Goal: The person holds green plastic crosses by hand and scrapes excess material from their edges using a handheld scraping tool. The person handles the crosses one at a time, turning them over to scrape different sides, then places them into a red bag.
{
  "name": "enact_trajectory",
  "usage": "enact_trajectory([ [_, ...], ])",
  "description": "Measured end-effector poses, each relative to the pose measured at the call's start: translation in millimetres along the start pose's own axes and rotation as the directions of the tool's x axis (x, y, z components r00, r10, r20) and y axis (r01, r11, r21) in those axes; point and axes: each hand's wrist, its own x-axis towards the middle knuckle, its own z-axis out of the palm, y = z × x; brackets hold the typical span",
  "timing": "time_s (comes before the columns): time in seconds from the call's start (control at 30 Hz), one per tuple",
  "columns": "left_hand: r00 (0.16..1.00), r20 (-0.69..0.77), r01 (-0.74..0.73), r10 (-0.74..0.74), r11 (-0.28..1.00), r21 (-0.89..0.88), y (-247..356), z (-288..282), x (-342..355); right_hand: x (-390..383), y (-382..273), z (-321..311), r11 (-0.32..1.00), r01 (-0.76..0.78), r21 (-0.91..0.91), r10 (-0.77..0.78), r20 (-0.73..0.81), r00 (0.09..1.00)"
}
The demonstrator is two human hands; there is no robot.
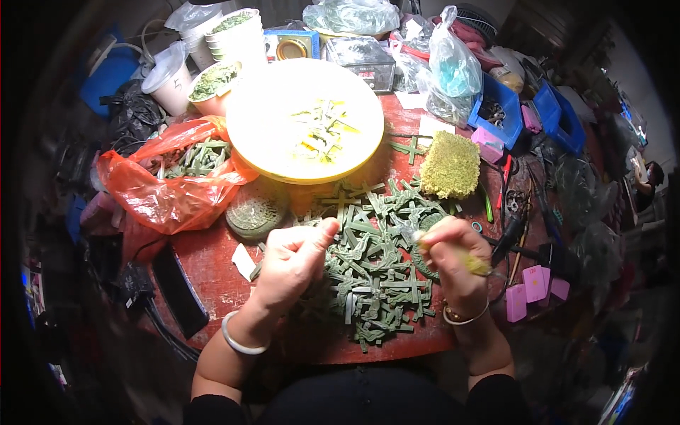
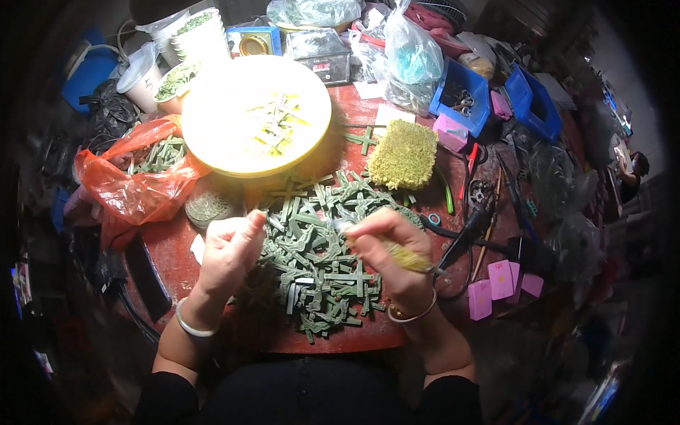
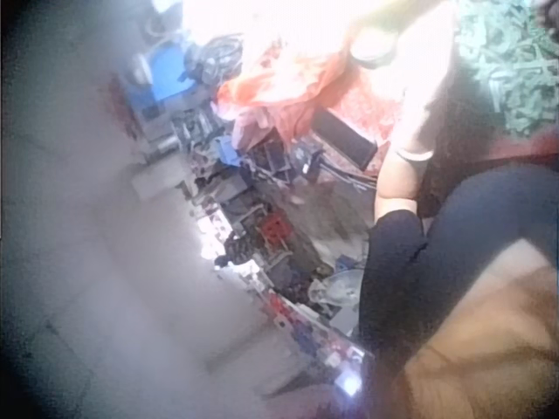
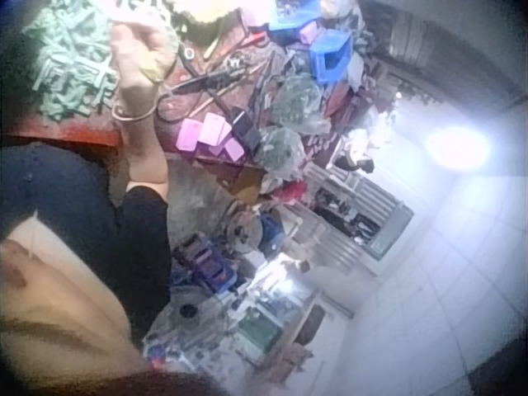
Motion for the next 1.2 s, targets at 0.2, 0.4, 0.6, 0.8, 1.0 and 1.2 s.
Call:
enact_trajectory([
  [0.2, 0.968, -0.220, 0.086, -0.124, 0.981, -0.173, 12, 38, 4, 5, 5, 8, 0.575, 0.274, -0.771, -0.161, 0.221, 0.962],
  [0.4, 0.998, -0.058, -0.020, 0.030, 0.985, 0.172, -18, 6, -1, -2, 3, 18, 0.324, 0.331, -0.886, -0.037, 0.338, 0.940],
  [0.6, 0.889, 0.318, -0.448, 0.329, 0.768, 0.458, -16, 20, 6, -1, 11, 14, 0.510, 0.275, -0.815, -0.134, 0.240, 0.961],
  [0.8, 0.784, 0.467, -0.617, 0.409, 0.599, 0.511, -17, 24, 4, 0, 6, 9, 0.943, -0.234, -0.236, 0.262, 0.095, 0.960],
  [1.0, 0.843, 0.307, -0.538, 0.442, 0.721, 0.437, -19, 22, 2, -1, 1, 13, 0.902, -0.412, -0.131, 0.424, 0.078, 0.902],
  [1.2, 0.949, 0.246, 0.235, -0.198, 0.963, -0.134, -7, 19, -6, -3, 9, 13, 0.847, -0.007, -0.531, 0.038, 0.047, 0.998],
])
